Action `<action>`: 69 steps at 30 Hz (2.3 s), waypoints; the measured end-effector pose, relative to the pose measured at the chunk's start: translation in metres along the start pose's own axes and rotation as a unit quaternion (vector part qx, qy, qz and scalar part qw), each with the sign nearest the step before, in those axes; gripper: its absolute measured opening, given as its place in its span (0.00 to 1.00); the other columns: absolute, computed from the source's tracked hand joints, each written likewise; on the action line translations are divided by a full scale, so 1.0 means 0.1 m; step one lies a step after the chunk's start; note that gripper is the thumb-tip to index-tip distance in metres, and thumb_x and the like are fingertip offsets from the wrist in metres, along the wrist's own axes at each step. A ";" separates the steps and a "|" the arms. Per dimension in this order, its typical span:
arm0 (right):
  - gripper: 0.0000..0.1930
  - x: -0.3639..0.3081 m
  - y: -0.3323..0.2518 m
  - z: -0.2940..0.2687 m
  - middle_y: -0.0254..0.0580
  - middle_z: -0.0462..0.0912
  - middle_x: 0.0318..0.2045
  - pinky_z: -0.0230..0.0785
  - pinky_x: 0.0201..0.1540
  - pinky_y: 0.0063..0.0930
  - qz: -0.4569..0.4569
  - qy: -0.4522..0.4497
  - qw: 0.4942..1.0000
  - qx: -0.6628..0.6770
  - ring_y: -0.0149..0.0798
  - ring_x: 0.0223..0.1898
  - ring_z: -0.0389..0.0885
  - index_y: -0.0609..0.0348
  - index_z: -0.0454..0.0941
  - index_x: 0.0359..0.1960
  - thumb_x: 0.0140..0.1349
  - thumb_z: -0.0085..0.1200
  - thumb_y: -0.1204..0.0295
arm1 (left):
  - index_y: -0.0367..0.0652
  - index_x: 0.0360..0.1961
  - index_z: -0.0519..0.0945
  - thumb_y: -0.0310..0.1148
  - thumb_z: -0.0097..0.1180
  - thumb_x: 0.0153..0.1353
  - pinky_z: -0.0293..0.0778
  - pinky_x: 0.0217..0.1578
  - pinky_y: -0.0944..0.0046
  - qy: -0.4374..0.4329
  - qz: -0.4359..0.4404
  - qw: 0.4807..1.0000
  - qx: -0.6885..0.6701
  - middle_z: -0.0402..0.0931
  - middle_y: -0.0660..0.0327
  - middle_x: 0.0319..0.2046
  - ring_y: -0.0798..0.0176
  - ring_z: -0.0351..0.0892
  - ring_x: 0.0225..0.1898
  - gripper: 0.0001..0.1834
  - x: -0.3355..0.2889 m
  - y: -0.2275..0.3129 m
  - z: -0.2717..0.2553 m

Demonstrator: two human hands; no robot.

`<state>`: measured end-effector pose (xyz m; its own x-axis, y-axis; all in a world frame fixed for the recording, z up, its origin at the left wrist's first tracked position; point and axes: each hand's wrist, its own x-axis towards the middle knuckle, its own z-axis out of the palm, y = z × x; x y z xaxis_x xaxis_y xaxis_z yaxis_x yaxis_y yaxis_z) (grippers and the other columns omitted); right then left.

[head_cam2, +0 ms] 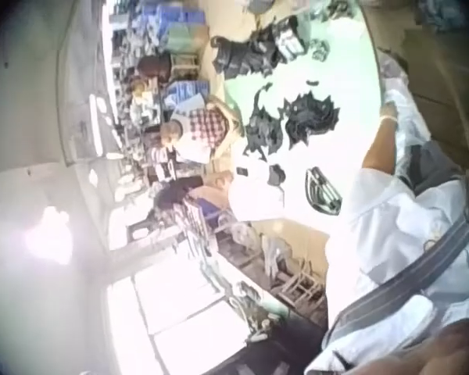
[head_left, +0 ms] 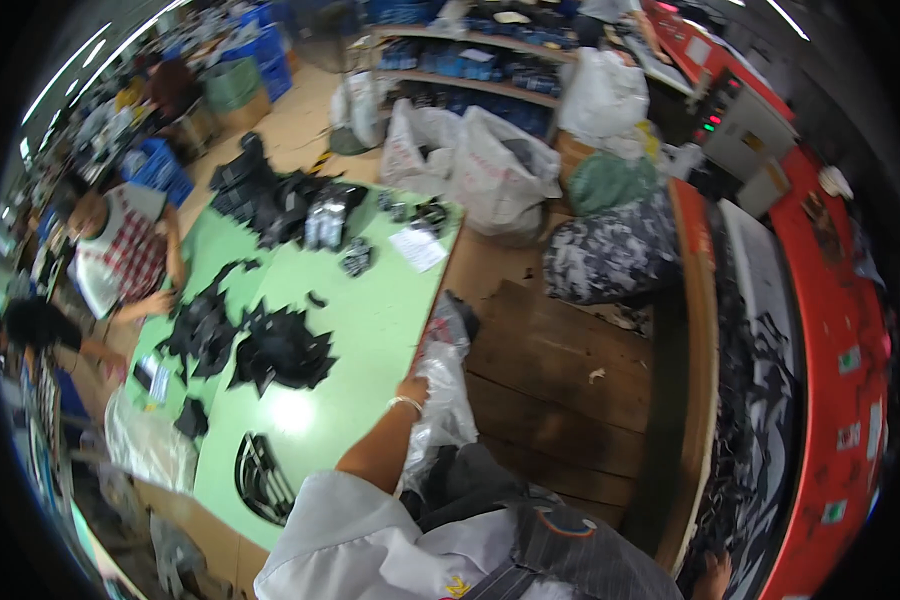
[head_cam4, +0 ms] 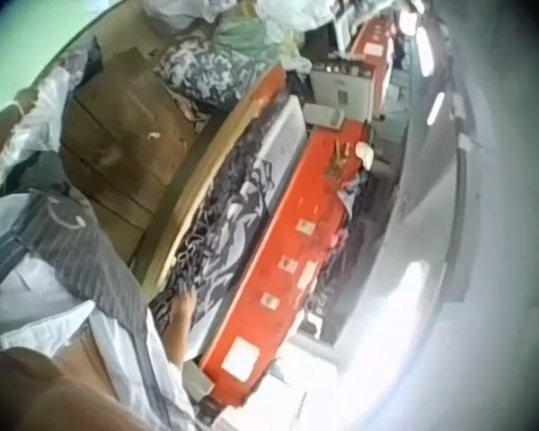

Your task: Using a hydraulic clicker press and metal dies to cut shoe components from sheets of synthetic material.

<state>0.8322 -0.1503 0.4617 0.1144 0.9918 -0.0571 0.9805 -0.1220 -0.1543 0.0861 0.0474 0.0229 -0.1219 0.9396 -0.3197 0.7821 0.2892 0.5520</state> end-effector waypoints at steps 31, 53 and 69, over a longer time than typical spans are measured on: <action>0.29 1.87 -2.25 0.43 0.53 0.80 0.41 0.74 0.45 0.45 0.053 -0.118 0.977 0.170 0.55 0.44 0.80 0.59 0.69 0.56 0.60 0.56 0.53 | 0.38 0.47 0.77 0.26 0.58 0.54 0.72 0.48 0.55 -0.184 0.530 0.827 -0.029 0.76 0.50 0.42 0.46 0.75 0.45 0.17 0.56 5.23 -1.31; 0.27 3.15 -1.91 0.04 0.50 0.83 0.43 0.73 0.46 0.34 0.368 0.080 0.835 0.400 0.44 0.42 0.82 0.61 0.73 0.55 0.53 0.61 0.65 | 0.40 0.42 0.79 0.30 0.57 0.57 0.72 0.47 0.54 -0.203 0.610 0.761 -0.085 0.79 0.50 0.41 0.46 0.77 0.44 0.11 2.25 6.85 -0.61; 0.26 4.85 -1.19 0.42 0.42 0.79 0.48 0.63 0.59 0.38 0.003 0.027 0.984 0.178 0.49 0.54 0.72 0.50 0.77 0.53 0.50 0.63 0.78 | 0.32 0.58 0.67 0.26 0.52 0.58 0.53 0.66 0.46 -0.188 0.632 0.738 -0.143 0.77 0.49 0.51 0.46 0.68 0.61 0.25 2.17 6.70 -0.28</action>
<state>0.7643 0.3434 0.4105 0.1370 0.9905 -0.0072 0.8631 -0.1230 -0.4898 0.5667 0.4500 0.3450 0.8152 0.3901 0.4281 -0.0422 -0.6972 0.7156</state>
